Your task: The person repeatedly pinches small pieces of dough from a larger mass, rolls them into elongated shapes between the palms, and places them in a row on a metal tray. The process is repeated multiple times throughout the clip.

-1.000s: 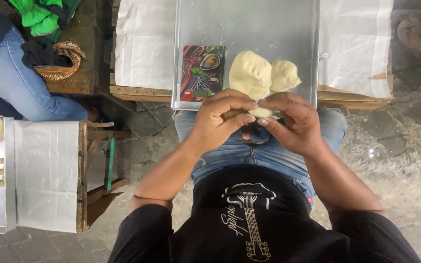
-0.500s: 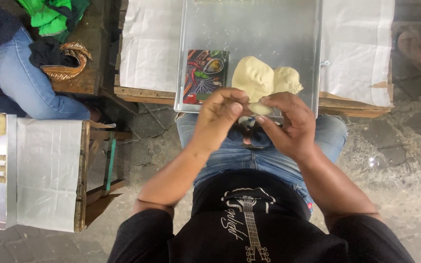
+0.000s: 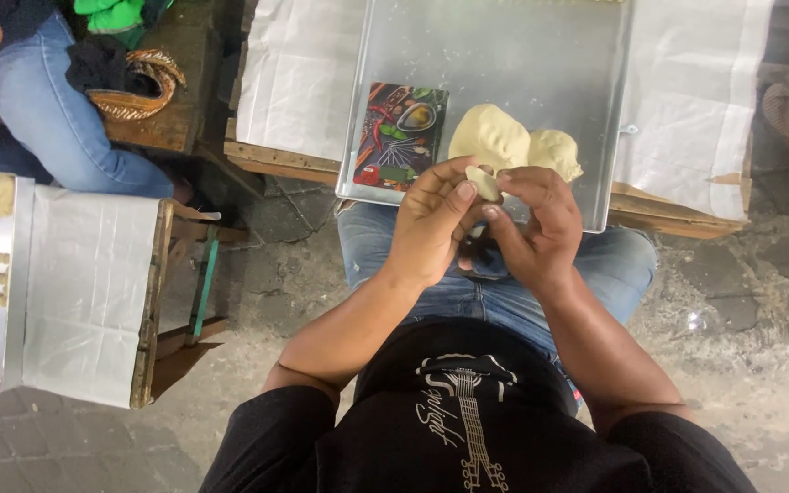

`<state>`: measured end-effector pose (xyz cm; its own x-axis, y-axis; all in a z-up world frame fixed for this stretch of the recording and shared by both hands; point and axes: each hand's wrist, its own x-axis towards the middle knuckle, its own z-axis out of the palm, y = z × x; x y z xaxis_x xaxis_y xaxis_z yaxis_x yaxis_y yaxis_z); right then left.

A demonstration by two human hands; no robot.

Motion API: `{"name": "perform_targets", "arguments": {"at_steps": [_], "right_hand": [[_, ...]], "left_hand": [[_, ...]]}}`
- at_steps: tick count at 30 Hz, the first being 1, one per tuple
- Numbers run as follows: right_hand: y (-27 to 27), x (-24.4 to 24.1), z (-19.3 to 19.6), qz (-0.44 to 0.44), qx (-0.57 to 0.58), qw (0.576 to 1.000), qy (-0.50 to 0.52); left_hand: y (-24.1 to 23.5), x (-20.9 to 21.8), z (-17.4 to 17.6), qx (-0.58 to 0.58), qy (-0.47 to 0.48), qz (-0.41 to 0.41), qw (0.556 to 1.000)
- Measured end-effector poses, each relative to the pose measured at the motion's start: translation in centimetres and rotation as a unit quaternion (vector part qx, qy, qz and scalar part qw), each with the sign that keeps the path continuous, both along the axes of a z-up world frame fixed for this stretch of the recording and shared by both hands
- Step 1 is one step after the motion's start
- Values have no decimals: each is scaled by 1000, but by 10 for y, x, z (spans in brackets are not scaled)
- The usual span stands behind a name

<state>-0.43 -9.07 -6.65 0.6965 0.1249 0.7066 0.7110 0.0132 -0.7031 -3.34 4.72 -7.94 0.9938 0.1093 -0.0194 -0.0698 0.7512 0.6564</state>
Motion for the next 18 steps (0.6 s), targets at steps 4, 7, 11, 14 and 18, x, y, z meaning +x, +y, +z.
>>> {"name": "perform_targets", "arguments": {"at_steps": [4, 7, 11, 14, 18], "right_hand": [[5, 6, -9, 0, -8, 1000, -13], [11, 7, -4, 3, -18, 1000, -18], [15, 9, 7, 7, -91, 994, -53], [16, 11, 10, 9, -121, 991, -52], [19, 12, 14, 12, -124, 990, -67]], "left_hand": [[3, -1, -4, 9, -2, 17, 1000], [7, -6, 3, 20, 7, 27, 999], [13, -11, 3, 86, 9, 41, 995], [18, -11, 12, 109, 4, 42, 993], [22, -21, 40, 113, 7, 39, 993]]}}
